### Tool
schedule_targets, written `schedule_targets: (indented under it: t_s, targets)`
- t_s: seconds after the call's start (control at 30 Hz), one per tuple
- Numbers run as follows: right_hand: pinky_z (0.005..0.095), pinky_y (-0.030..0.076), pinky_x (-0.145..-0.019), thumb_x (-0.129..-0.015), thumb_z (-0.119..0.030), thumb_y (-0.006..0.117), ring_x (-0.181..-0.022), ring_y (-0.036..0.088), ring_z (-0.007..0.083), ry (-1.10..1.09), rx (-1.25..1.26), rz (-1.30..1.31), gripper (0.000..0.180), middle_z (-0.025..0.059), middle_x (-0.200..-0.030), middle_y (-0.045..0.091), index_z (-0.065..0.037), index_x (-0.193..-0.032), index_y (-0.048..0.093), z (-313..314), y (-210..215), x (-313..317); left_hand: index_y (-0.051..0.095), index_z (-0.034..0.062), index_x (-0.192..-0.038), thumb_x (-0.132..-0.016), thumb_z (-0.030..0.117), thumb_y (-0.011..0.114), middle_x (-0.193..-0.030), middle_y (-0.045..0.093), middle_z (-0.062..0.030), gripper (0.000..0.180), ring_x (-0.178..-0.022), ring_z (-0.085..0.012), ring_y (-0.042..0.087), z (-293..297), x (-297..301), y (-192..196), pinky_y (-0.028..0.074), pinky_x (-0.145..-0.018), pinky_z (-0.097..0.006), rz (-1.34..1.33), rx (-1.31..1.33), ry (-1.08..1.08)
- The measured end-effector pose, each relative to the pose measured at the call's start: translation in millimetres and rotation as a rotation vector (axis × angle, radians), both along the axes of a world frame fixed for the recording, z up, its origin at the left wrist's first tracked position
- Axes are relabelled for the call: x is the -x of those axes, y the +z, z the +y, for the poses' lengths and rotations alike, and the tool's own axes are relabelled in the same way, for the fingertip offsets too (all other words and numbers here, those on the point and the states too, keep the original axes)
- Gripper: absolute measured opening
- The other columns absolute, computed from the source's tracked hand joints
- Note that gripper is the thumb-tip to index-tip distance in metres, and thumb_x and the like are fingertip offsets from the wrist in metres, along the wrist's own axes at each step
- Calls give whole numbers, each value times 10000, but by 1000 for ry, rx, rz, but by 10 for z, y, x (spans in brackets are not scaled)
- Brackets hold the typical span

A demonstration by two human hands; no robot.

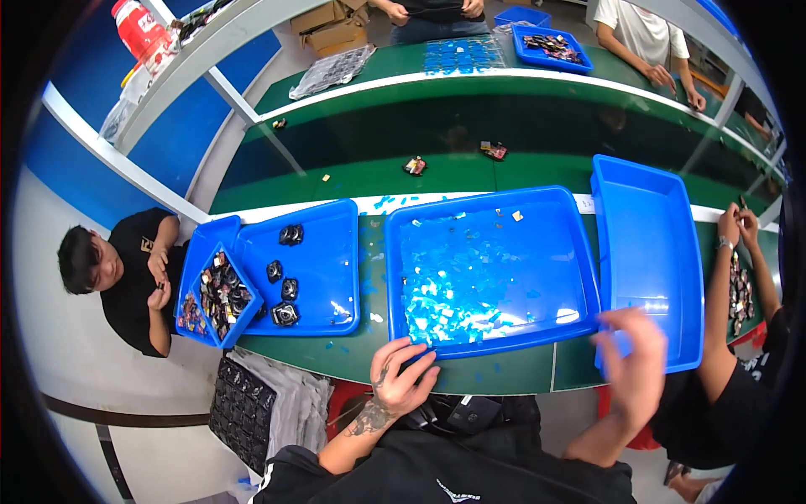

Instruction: Assembling small electronic components at a workshop workbench alongside other workers.

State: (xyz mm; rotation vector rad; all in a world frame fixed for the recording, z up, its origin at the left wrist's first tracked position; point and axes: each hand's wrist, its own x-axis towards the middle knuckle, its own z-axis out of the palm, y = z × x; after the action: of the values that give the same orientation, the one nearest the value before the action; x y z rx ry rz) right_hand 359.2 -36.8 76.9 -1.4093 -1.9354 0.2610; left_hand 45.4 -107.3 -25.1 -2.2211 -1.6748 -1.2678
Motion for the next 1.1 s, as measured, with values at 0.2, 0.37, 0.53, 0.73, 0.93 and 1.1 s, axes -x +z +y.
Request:
schedule_targets:
  t_s: [0.2,0.37,0.53,0.73,0.93,1.1]
  targets:
    - [390,543,-691,-592,-127,827,-736,681,344,67,744,-577,321,166,-739,682,-20,-846,662,425,-80,-551,739,94,-891,-635,54,787,-976,672,-47,263,-994,-294,597,-5,26,11,518,-801,-378,20,10,-42]
    - [462,543,-698,-585,-99,738,-742,648,421,156,704,-859,208,269,-747,636,34,-710,641,360,-330,-492,737,97,-887,-638,63,793,-955,675,-28,257,-978,-274,608,7,60,-9,519,-802,-387,-18,40,-42]
    - [463,539,-683,-645,-69,655,-747,635,443,101,753,-724,136,289,-720,612,62,-675,633,338,-284,-496,734,97,-890,-652,67,792,-968,674,-28,247,-987,-268,611,85,68,22,523,-798,-396,-49,58,-85]
    - [425,538,-670,-634,-137,713,-718,664,376,125,939,-733,161,214,-744,660,-7,-729,703,346,-164,-597,737,89,-880,-651,47,787,-934,679,-47,239,-957,-285,611,141,46,71,513,-802,-397,-67,79,-126]
    - [427,525,-753,-752,-215,685,-830,667,367,325,947,-738,197,180,-853,690,-70,-882,710,416,-397,-520,714,34,-864,-738,14,732,-905,645,-120,129,-933,-347,604,-67,84,215,499,-842,-452,-84,-7,-72]
    - [438,513,-689,-694,-225,656,-735,643,368,416,849,-580,189,189,-753,661,-61,-776,702,466,-500,-834,701,24,-875,-734,-23,716,-901,636,-128,149,-926,-353,599,-16,42,190,499,-826,-450,-141,-41,-137]
